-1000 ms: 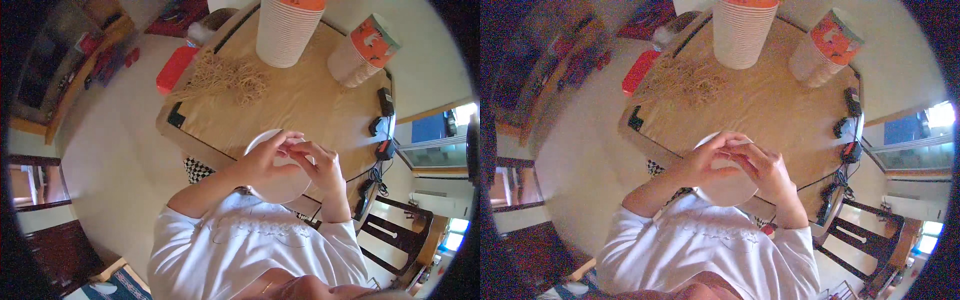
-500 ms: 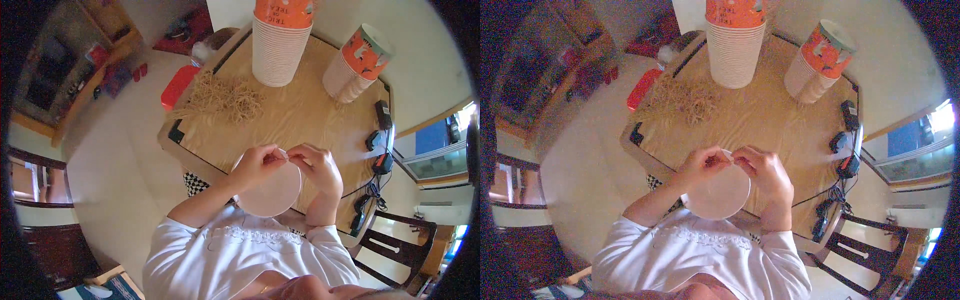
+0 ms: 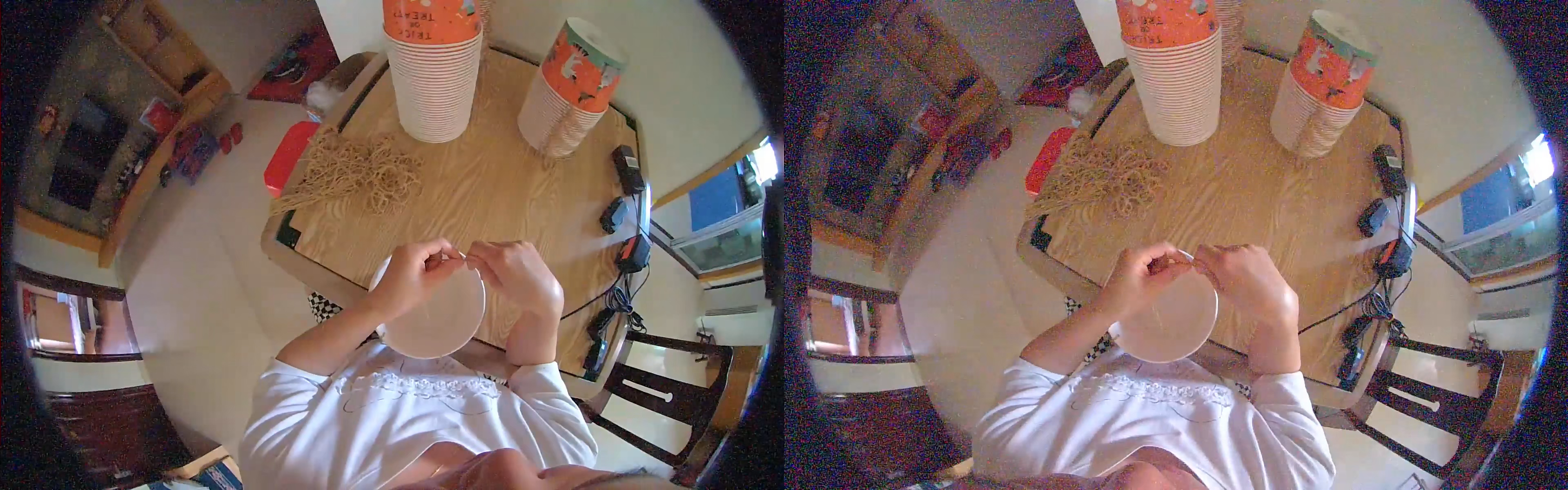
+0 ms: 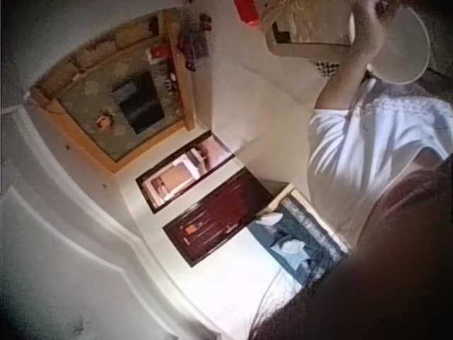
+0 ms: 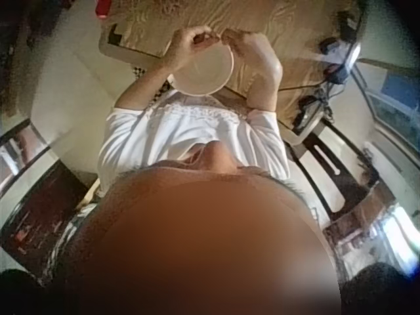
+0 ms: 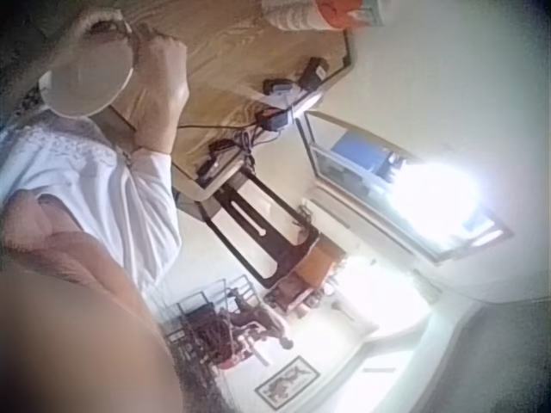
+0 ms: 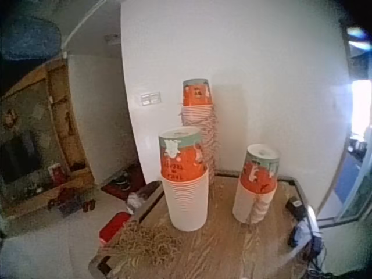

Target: Threading a thin raffia string through holes in the rim of decorative paper cups to prepare them for a garland or display.

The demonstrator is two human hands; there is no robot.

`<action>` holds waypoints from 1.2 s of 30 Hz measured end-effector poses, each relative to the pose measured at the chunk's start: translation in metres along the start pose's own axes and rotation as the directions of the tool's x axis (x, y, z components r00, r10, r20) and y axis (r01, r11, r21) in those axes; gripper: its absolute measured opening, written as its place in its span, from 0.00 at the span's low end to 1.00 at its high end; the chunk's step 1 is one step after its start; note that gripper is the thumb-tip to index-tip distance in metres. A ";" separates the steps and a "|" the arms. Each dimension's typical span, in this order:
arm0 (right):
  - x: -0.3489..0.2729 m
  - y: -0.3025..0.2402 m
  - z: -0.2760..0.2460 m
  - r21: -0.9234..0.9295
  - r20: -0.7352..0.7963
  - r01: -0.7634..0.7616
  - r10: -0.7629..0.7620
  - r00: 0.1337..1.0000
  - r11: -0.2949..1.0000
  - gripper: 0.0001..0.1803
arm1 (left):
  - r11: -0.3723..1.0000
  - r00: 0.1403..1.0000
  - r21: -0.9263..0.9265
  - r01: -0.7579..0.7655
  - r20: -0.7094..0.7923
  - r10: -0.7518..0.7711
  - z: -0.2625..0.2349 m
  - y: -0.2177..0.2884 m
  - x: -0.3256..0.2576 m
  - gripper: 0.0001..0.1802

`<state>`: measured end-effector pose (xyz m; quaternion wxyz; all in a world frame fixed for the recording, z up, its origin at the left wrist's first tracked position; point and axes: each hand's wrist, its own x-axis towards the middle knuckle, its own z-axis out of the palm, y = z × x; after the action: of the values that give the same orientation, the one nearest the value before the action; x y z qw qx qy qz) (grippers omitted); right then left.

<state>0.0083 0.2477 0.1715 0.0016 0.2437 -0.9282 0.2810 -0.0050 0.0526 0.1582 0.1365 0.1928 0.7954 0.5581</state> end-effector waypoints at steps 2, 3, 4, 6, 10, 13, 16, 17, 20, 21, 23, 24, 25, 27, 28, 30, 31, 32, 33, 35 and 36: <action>0.002 -0.001 0.002 -0.056 0.037 -0.013 0.016 0.999 0.998 0.06 | 0.998 0.999 -0.054 -0.044 -0.027 0.043 0.003 -0.006 0.001 0.06; 0.005 -0.003 0.003 -0.060 0.020 -0.007 0.008 1.000 0.998 0.06 | 0.990 0.995 -0.106 -0.090 -0.052 0.085 0.003 -0.012 0.001 0.06; 0.007 -0.004 0.004 -0.065 0.004 0.000 0.001 1.000 0.998 0.07 | 0.991 0.995 -0.104 -0.089 -0.056 0.083 0.002 -0.018 0.002 0.06; 0.011 0.002 0.008 -0.065 -0.072 -0.041 0.037 0.997 0.997 0.09 | 0.994 0.989 0.035 -0.108 -0.102 0.111 0.000 -0.028 0.005 0.05; 0.014 0.003 0.009 0.114 0.086 -0.133 0.123 0.989 0.985 0.15 | 0.994 0.968 0.037 -0.106 -0.223 0.112 -0.011 -0.041 0.018 0.04; 0.021 0.000 0.018 0.126 0.103 -0.237 0.225 0.969 0.963 0.17 | 0.999 0.993 -0.009 0.040 -0.108 -0.041 -0.022 -0.034 0.019 0.03; 0.025 -0.005 0.014 0.148 -0.059 -0.199 0.209 0.976 0.969 0.19 | 0.995 0.995 0.029 0.094 -0.046 -0.093 -0.025 -0.034 0.017 0.03; 0.027 -0.004 0.015 0.148 -0.060 -0.199 0.210 0.976 0.969 0.19 | 0.995 0.995 0.029 0.094 -0.046 -0.093 -0.023 -0.034 0.016 0.03; 0.033 0.002 0.018 0.315 -0.213 -0.003 0.074 0.974 0.949 0.16 | 0.985 0.999 -0.171 0.001 -0.036 -0.007 -0.019 -0.030 0.014 0.04; 0.035 0.003 0.020 0.320 -0.211 0.022 0.049 0.976 0.947 0.13 | 0.984 1.000 -0.177 0.015 -0.022 -0.019 -0.019 -0.029 0.014 0.05; 0.035 0.004 0.020 0.326 -0.210 0.045 0.026 0.977 0.944 0.11 | 0.982 0.999 -0.184 0.029 -0.008 -0.031 -0.018 -0.029 0.015 0.05; 0.034 0.004 0.018 0.317 -0.208 0.050 0.018 0.978 0.947 0.10 | 0.981 0.999 -0.192 0.025 -0.016 -0.028 -0.018 -0.031 0.015 0.05; 0.033 0.003 0.016 0.307 -0.206 0.054 0.010 0.979 0.950 0.09 | 0.980 0.999 -0.200 0.020 -0.025 -0.025 -0.018 -0.032 0.016 0.06; 0.033 0.004 0.013 0.294 -0.196 0.056 0.003 0.981 0.954 0.08 | 0.982 0.999 -0.185 0.030 -0.023 -0.035 -0.018 -0.033 0.016 0.06; 0.033 0.004 0.012 0.281 -0.187 0.058 -0.004 0.982 0.958 0.08 | 0.985 0.999 -0.169 0.040 -0.021 -0.044 -0.018 -0.034 0.017 0.07; 0.034 0.005 0.016 0.297 -0.192 0.068 -0.010 0.981 0.953 0.08 | 0.988 0.999 -0.151 0.039 -0.016 -0.042 -0.017 -0.035 0.018 0.07; 0.034 0.005 0.016 0.311 -0.198 0.077 -0.014 0.980 0.947 0.08 | 0.990 0.999 -0.133 0.037 -0.010 -0.039 -0.017 -0.035 0.018 0.07; 0.034 0.005 0.015 0.310 -0.199 0.076 -0.014 0.980 0.948 0.08 | 0.990 0.999 -0.134 0.036 -0.009 -0.038 -0.016 -0.033 0.018 0.07; 0.033 0.005 0.014 0.278 -0.208 0.097 -0.039 0.977 0.956 0.07 | 0.988 1.000 -0.156 0.013 -0.019 -0.016 -0.016 -0.030 0.018 0.07; 0.033 0.006 0.013 0.246 -0.217 0.120 -0.066 0.974 0.962 0.07 | 0.984 0.999 -0.177 -0.011 -0.032 0.005 -0.015 -0.029 0.017 0.07; 0.033 0.007 0.014 0.240 -0.219 0.118 -0.064 0.974 0.964 0.07 | 0.986 1.000 -0.168 -0.009 -0.029 0.004 -0.015 -0.032 0.018 0.07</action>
<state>-0.0217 0.2310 0.1609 0.0814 0.2536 -0.8675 0.4201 -0.0324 0.0388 0.1326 0.1390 0.1754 0.7468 0.6263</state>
